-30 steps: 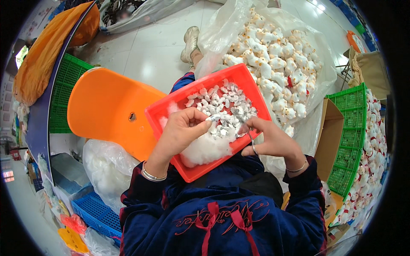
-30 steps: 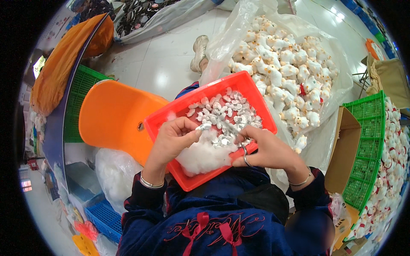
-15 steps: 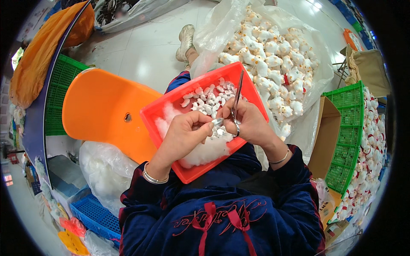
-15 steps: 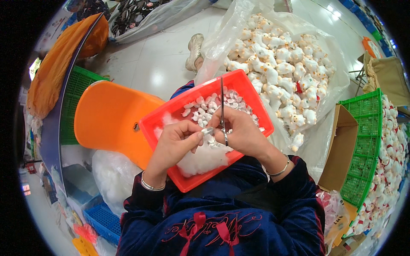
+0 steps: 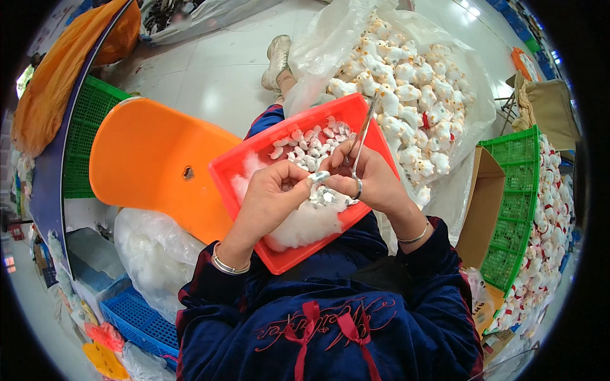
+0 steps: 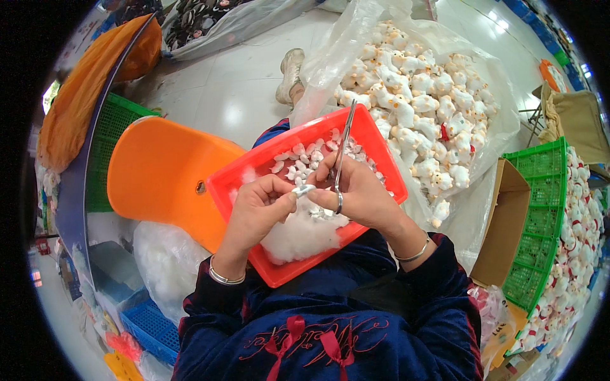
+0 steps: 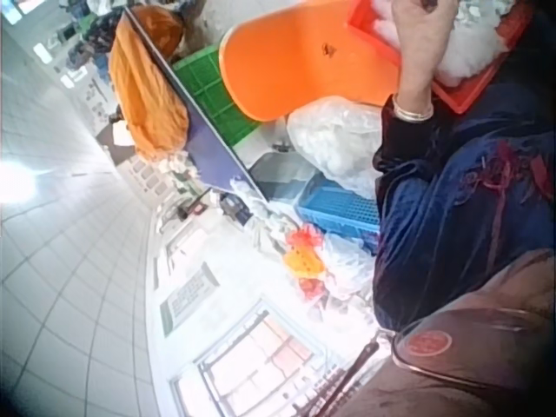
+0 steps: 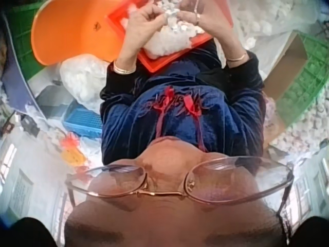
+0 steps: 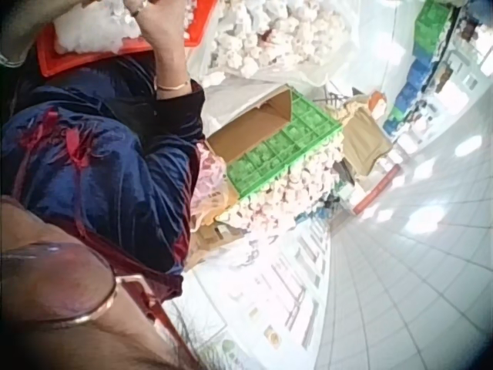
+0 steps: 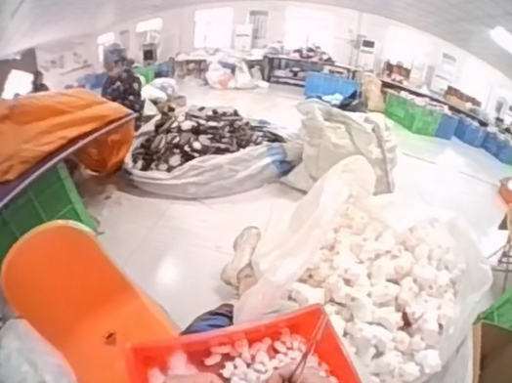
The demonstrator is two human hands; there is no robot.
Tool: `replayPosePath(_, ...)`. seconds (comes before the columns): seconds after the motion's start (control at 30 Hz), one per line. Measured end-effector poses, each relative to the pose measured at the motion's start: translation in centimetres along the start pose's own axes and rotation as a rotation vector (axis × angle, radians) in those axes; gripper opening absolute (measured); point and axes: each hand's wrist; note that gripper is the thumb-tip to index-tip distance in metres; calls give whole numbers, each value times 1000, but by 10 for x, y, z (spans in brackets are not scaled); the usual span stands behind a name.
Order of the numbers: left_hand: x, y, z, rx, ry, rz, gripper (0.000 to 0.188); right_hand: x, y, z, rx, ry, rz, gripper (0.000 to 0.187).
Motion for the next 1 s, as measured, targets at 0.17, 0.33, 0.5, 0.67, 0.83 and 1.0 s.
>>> replayPosePath(0.17, 1, 6, -2, 34, -18, -71, 8, 4, -6, -2, -97, 42, 37, 21)
replayPosePath(0.33, 0, -2, -3, -5, -16, -64, 9, 5, 1, -2, -96, 18, 27, 18)
replayPosePath(0.5, 4, 6, -2, -31, -12, -139, 9, 5, 2, -4, -66, -13, 17, 17)
replayPosePath(0.67, 8, 12, 2, -25, -12, -149, 8, 7, 4, -2, -163, 5, 49, 25)
replayPosePath(0.83, 5, 1, 0, 60, -18, -107, 7, 9, 12, -3, -340, 37, 93, 23)
replayPosePath(1.0, 6, 3, -1, 51, -20, -128, 7, 9, 14, -4, -224, 66, 42, 21)
Point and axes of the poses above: each hand's wrist, its own x-axis towards the middle knuckle, its own z-axis out of the back of the hand, y = z × x, and after that the axes turned 2 degrees about x, right-handed
